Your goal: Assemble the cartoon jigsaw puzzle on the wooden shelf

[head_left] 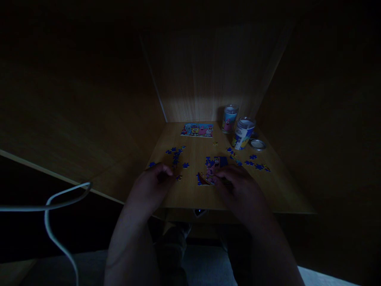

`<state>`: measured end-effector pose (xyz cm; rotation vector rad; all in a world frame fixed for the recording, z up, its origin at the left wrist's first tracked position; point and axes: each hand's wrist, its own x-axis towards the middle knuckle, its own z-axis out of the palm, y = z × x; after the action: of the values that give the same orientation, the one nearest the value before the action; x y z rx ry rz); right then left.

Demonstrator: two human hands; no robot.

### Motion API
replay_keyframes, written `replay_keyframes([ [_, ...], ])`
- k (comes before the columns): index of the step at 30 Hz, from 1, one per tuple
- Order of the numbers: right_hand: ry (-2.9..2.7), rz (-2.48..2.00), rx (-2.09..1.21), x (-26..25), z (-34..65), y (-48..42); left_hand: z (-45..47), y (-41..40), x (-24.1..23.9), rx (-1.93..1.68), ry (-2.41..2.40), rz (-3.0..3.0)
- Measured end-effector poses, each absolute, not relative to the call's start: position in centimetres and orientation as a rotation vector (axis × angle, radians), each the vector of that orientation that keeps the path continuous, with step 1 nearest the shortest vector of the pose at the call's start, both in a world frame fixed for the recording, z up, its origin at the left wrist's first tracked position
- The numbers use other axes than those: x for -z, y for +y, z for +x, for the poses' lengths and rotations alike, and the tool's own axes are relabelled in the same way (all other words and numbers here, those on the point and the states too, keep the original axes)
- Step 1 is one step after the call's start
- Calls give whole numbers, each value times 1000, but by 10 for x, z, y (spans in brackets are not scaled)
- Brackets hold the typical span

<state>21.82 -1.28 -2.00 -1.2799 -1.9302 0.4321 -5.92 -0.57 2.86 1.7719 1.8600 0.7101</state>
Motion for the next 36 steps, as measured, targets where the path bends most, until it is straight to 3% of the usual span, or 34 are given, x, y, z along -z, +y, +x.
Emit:
replay_keyframes([
  [21, -1929, -1271, -424, 19, 217, -12, -15, 6, -7, -825, 1651, 2265],
  [36, -1934, -1296, -430, 16, 216, -13, -16, 8, -6, -801, 1552, 2107],
])
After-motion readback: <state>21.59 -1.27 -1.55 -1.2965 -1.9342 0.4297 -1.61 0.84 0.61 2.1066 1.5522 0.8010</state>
